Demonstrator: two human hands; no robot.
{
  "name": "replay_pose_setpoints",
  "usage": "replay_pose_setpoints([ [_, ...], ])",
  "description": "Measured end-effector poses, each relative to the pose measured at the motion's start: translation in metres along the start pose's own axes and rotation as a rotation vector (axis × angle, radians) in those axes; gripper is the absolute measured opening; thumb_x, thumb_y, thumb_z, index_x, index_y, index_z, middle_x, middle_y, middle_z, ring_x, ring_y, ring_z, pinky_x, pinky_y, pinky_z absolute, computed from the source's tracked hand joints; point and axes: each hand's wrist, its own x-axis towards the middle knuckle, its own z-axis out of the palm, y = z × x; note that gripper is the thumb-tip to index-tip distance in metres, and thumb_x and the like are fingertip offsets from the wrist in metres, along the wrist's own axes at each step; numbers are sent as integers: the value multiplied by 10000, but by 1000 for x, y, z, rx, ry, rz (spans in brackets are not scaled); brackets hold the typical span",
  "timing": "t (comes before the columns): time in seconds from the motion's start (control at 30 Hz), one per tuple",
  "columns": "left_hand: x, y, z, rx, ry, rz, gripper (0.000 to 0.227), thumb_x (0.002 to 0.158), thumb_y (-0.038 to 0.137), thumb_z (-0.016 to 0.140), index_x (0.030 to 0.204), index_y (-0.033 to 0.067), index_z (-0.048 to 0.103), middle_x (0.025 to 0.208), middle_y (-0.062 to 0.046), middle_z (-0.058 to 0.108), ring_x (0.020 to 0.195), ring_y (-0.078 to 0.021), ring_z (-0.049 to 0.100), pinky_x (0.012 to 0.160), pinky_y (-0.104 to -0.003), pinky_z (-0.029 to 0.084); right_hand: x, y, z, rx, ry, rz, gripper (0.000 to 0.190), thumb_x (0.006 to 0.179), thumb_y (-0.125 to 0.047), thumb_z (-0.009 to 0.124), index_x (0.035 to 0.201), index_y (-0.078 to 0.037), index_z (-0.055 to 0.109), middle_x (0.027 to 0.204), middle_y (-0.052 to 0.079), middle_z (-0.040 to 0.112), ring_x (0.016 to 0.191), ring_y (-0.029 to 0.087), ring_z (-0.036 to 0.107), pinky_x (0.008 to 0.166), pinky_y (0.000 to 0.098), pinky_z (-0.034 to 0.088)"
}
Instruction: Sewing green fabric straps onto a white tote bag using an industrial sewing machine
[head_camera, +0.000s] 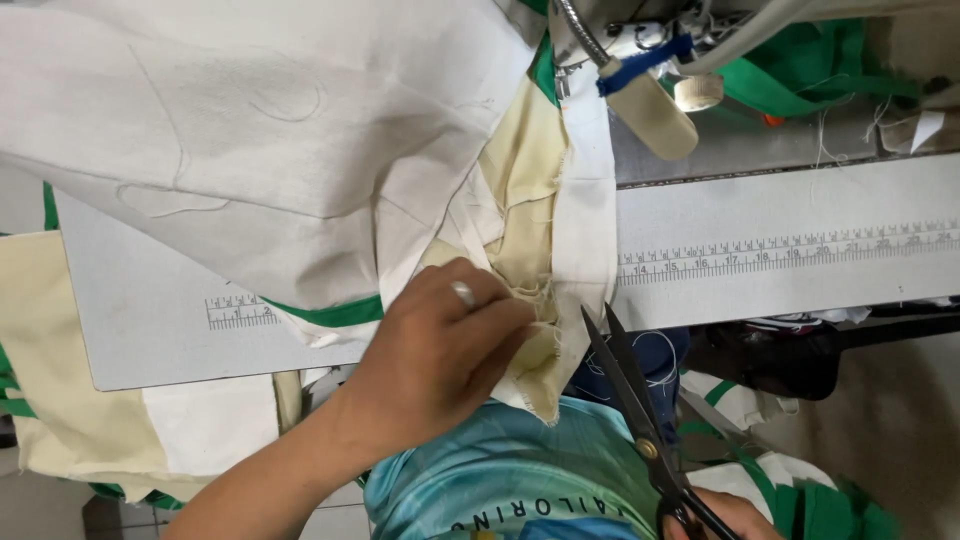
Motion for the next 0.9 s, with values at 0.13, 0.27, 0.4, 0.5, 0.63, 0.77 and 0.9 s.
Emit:
replay_pose_setpoints([
  [0.13, -1, 5, -10, -207, 146, -26, 62, 915, 7, 615, 974, -10, 604, 818, -96, 518, 705, -250, 528, 616, -342, 444, 5, 25, -26, -480, 120, 55, 87, 769, -65, 808, 814, -2, 767, 685, 135, 697, 612, 274, 680, 675, 409, 532],
  [0.27, 1, 8, -10, -241, 155, -22, 62, 918, 0, 605, 979, -5, 595, 822, -87, 516, 704, -234, 521, 635, -329, 451, 4, -23, 34, -170, -121, 79, 248, 806, -173, 764, 832, 39, 637, 708, 166, 535, 546, 263, 473, 562, 377, 367],
  [0.4, 3, 11, -9, -247, 130, -3, 62, 909, -19, 603, 970, -17, 605, 820, -101, 510, 733, -242, 533, 625, -324, 473, 9, -41, 71, 14, -98, 132, 261, 931, -139, 547, 840, 104, 578, 686, 196, 561, 445, 246, 435, 495, 342, 404],
  [0.5, 2, 12, -10, -258, 120, 37, 66, 913, -26, 603, 977, -41, 601, 818, -119, 525, 745, -263, 542, 629, -343, 486, 0, -44, 87, -171, 39, -204, 555, 708, -490, 757, 690, 25, 553, 539, 83, 433, 414, 171, 311, 395, 345, 231],
  [0.63, -4, 12, -14, -298, 78, 48, 73, 932, 19, 577, 978, -36, 589, 840, -123, 490, 711, -272, 494, 619, -364, 439, -3, -32, 39, -56, -58, -236, 481, 743, -370, 783, 701, 53, 557, 609, 196, 490, 460, 279, 415, 448, 392, 330],
  [0.77, -2, 11, -19, -283, 150, 77, 88, 915, 11, 617, 985, -38, 596, 823, -115, 495, 688, -257, 512, 619, -346, 468, 12, -44, 16, 223, 99, 506, 567, 969, -397, 422, 720, 93, 562, 534, 145, 366, 422, 257, 337, 468, 374, 300],
  [0.9, 4, 16, -20, -300, 167, 133, 121, 914, -12, 630, 1025, -26, 584, 821, -122, 517, 689, -255, 554, 616, -352, 460, 8, -96, 89, -280, -123, -18, 858, 475, -787, 656, 738, 29, 602, 653, 162, 555, 513, 240, 464, 542, 382, 383],
])
